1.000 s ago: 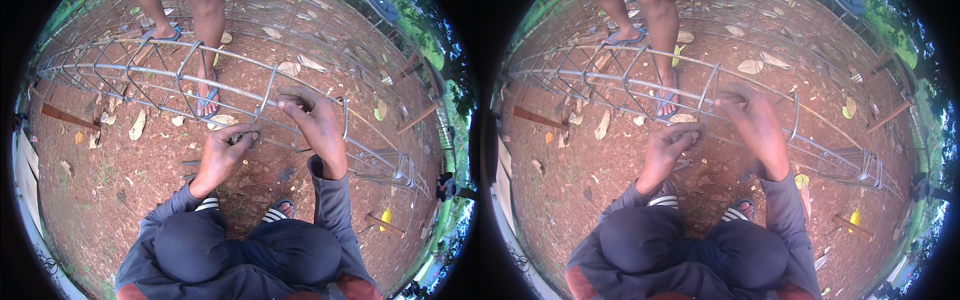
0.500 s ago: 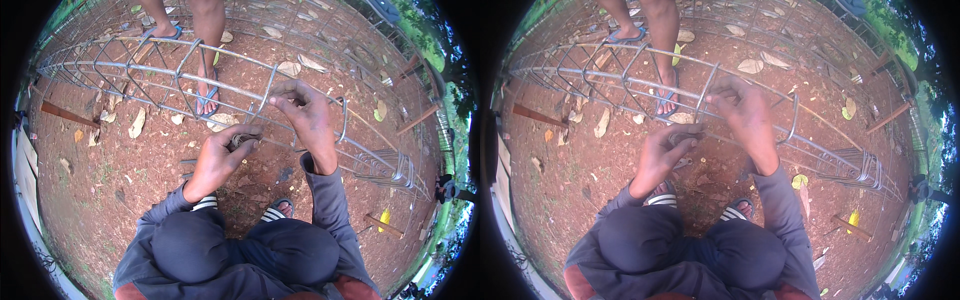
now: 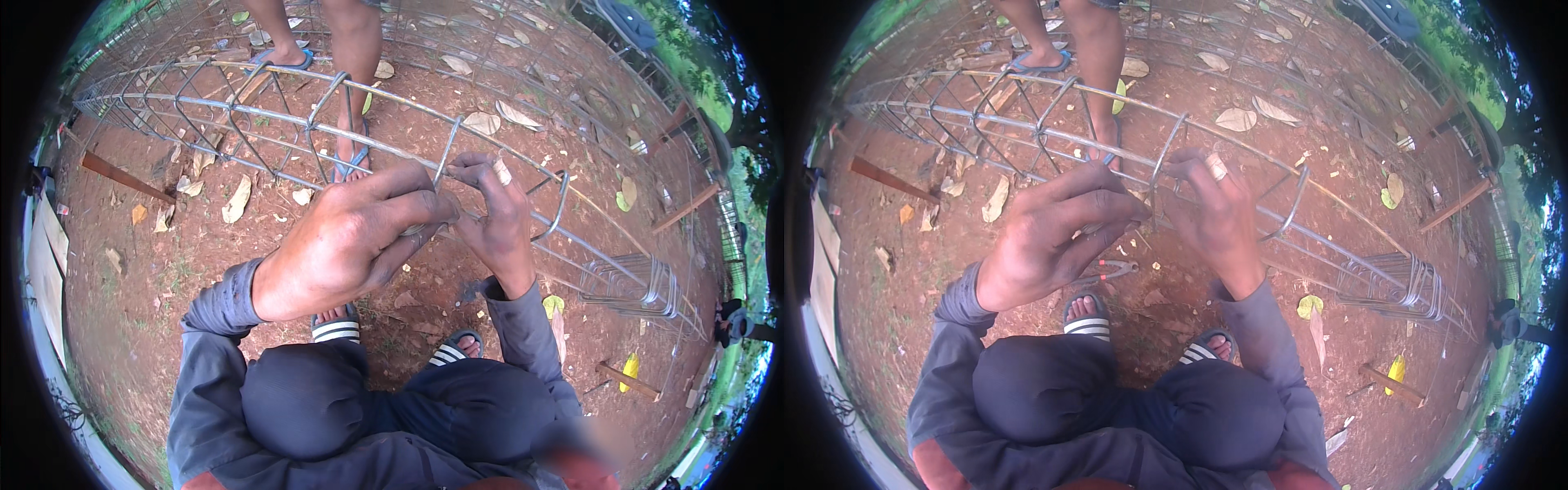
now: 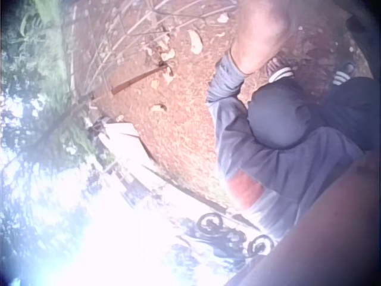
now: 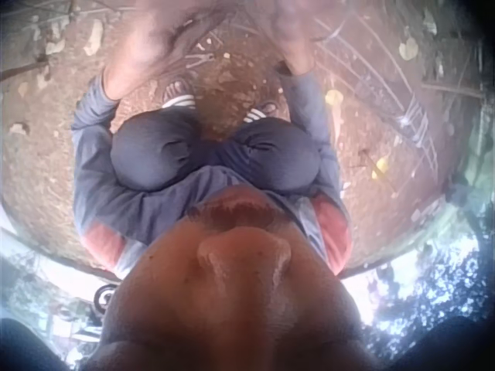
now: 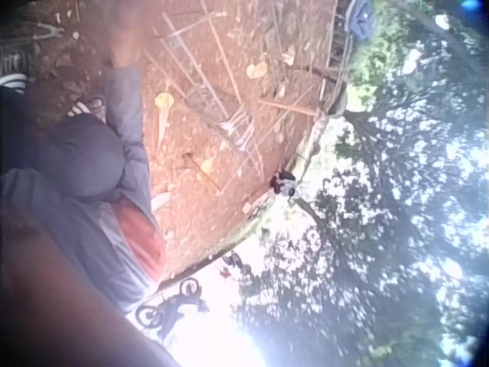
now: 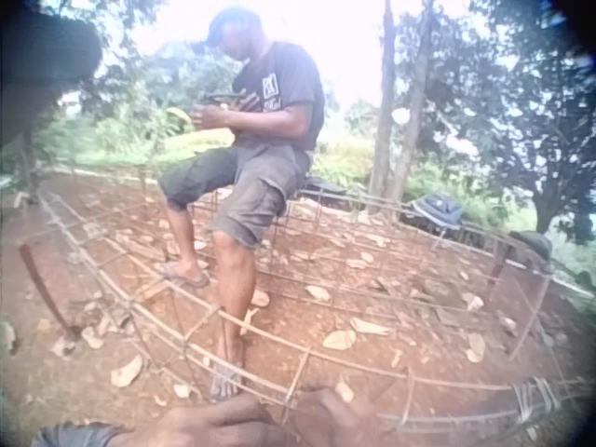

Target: The person sits on the ground and uses pliers to twist and secure wire ties on a metal frame structure. They repeatedly pick up wire ties, wrap them around frame intersections, and twist them with pliers to fasten the joints.

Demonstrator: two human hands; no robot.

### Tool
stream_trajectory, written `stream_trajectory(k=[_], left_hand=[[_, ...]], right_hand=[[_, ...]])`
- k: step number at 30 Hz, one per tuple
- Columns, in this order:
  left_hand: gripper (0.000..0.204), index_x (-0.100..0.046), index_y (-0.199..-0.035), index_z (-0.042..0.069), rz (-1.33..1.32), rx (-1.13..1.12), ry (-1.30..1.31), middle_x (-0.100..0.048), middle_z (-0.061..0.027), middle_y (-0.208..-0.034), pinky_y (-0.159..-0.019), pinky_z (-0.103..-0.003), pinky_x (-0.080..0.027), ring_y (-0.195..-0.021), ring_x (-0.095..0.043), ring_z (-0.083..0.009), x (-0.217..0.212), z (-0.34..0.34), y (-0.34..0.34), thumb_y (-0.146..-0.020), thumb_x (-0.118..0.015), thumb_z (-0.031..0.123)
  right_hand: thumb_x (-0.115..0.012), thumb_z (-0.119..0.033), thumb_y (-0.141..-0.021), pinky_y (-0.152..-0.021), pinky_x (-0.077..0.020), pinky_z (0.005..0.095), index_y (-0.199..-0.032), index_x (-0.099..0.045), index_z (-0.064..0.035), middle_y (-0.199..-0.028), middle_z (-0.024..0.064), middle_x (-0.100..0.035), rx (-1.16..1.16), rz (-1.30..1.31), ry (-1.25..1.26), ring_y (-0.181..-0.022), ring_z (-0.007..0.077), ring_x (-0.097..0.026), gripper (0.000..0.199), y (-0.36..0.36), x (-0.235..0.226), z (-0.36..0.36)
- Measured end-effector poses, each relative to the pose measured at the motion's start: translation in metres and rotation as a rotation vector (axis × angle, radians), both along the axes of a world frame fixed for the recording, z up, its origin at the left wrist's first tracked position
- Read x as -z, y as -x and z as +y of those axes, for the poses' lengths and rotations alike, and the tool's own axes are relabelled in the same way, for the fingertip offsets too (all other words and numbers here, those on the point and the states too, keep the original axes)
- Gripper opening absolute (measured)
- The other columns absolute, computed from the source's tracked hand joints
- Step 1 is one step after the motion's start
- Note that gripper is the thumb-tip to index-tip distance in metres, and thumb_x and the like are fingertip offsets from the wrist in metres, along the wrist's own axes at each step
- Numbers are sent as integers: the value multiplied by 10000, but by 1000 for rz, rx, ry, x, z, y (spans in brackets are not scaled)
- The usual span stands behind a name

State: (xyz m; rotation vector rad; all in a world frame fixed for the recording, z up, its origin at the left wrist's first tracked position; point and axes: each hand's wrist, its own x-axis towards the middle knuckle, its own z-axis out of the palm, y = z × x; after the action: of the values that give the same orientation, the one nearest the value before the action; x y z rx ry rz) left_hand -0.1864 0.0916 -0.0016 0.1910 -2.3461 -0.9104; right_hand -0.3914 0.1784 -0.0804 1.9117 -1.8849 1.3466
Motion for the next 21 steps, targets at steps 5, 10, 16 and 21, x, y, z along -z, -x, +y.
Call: stream_trajectory(k=[5, 10, 16, 21], left_hand=[[216, -733, -1065, 4, 98, 61, 40, -669, -99, -948, -713, -318, -562, -827, -702, -205, -15, -24, 19, -860, -736, -66], [263, -674, -1104, 16, 98, -180, -384, -705, -123, -904, -733, -346, -563, -849, -726, -281, -5, -60, 45, -862, -776, 14], [247, -664, -1033, 37, 96, -366, 431, -651, -104, -976, -714, -398, -547, -841, -688, -298, 36, -109, 49, -868, -798, 163], [279, -677, -1000, 83, -36, -356, 774, -562, -64, -991, -752, -415, -490, -933, -594, -278, 49, -116, 43, -822, -808, 253]], right_hand=[[-850, -138, -769, -763, -496, 431, -1006, -667, -75, -1002, 112, -733, 130, -30, 5, -855, 351, -685, 306, -18, 1, -2], [-850, -170, -795, -729, -471, 436, -1002, -667, -53, -935, 137, -723, 181, -30, -20, -793, 366, -650, 300, -17, 14, -4], [-840, -170, -805, -752, -480, 444, -990, -681, -63, -992, 126, -727, 149, -69, -3, -796, 370, -648, 266, -19, 11, -7], [-834, -164, -807, -761, -494, 449, -987, -691, -84, -1038, 102, -728, 139, -113, -40, -809, 360, -654, 243, -21, 7, -6]])
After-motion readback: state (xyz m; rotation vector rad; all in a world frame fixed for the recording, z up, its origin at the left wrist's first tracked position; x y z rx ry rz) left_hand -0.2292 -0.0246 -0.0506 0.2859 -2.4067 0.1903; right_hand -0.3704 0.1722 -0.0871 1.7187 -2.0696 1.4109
